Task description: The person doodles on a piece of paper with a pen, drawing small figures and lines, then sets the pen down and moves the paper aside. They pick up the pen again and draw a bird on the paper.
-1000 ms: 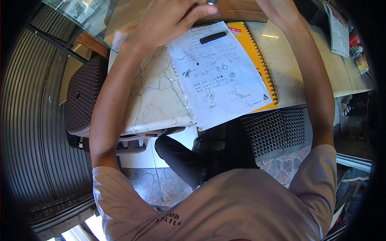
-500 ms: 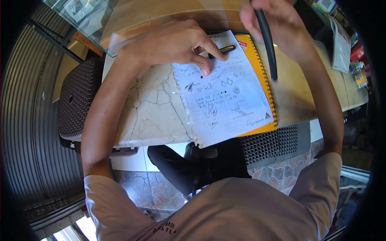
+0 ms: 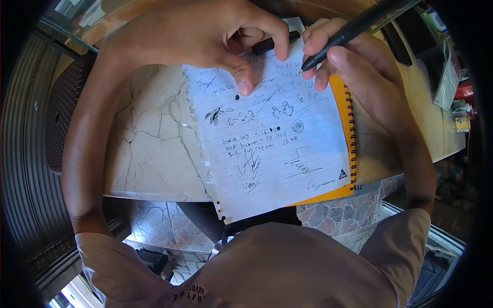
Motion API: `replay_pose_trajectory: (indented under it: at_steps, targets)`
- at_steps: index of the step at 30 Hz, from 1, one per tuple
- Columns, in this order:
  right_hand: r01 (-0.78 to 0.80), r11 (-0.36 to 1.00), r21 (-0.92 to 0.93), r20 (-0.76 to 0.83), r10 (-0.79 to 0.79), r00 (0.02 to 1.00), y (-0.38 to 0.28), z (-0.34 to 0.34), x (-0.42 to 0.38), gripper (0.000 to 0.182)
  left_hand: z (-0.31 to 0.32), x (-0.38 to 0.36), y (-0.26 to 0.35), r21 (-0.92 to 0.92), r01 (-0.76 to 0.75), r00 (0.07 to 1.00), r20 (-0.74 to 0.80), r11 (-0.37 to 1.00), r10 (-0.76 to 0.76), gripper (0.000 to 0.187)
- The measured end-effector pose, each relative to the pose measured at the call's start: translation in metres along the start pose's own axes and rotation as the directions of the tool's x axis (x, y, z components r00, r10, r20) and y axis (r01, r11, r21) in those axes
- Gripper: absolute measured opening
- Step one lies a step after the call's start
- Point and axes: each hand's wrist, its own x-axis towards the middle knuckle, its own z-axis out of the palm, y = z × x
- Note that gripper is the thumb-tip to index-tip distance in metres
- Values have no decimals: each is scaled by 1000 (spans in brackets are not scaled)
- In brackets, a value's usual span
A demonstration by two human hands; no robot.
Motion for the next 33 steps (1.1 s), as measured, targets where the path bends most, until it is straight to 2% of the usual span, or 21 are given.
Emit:
replay_pose_trajectory:
  at_steps: [1, 2, 4, 7, 9, 13, 16, 18, 22, 27, 33]
  targets:
    - [-5, 1000, 7, 1, 5, 1000, -1, 2, -1, 25, -6, 1, 6, -109, 110, 987, 129, 988, -96, 32]
    - [29, 999, -46, 46, -27, 999, -3, 5, -1, 22, -7, 1, 6, -115, 113, 986, 133, 987, -98, 32]
    - [60, 994, -92, 95, -52, 994, -4, 11, -2, 19, -6, 0, 3, -86, 77, 992, 104, 993, -68, 49]
    - [-28, 998, -64, 98, 34, 995, -5, 20, -3, 19, -7, 2, 8, -91, 132, 984, 131, 987, -119, 44]
    - [-77, 997, 15, 8, 77, 997, -7, 26, -2, 24, -5, -1, 6, -93, 125, 988, 105, 988, -115, 43]
    - [-106, 994, 12, 45, 105, 993, -3, 18, -4, 27, -3, -1, 4, -92, 84, 995, 66, 992, -78, 44]
    - [-79, 995, -54, 35, 81, 996, 4, 16, -4, 27, -3, 0, 4, -123, 121, 988, 106, 985, -108, 46]
    - [10, 995, -98, 81, -2, 997, 8, 13, -2, 27, -2, 0, 3, -121, 99, 992, 96, 988, -87, 46]
    - [-3, 992, -128, 59, 11, 998, 5, 17, 0, 27, -3, 1, 2, -108, 85, 992, 106, 991, -73, 46]
    - [71, 981, -178, 104, -53, 993, 7, 15, 1, 27, -1, -1, 3, -112, 86, 994, 71, 990, -78, 44]
    - [22, 989, -148, 62, -13, 998, 6, 18, 1, 27, -1, 0, 4, -134, 91, 994, 79, 987, -81, 42]
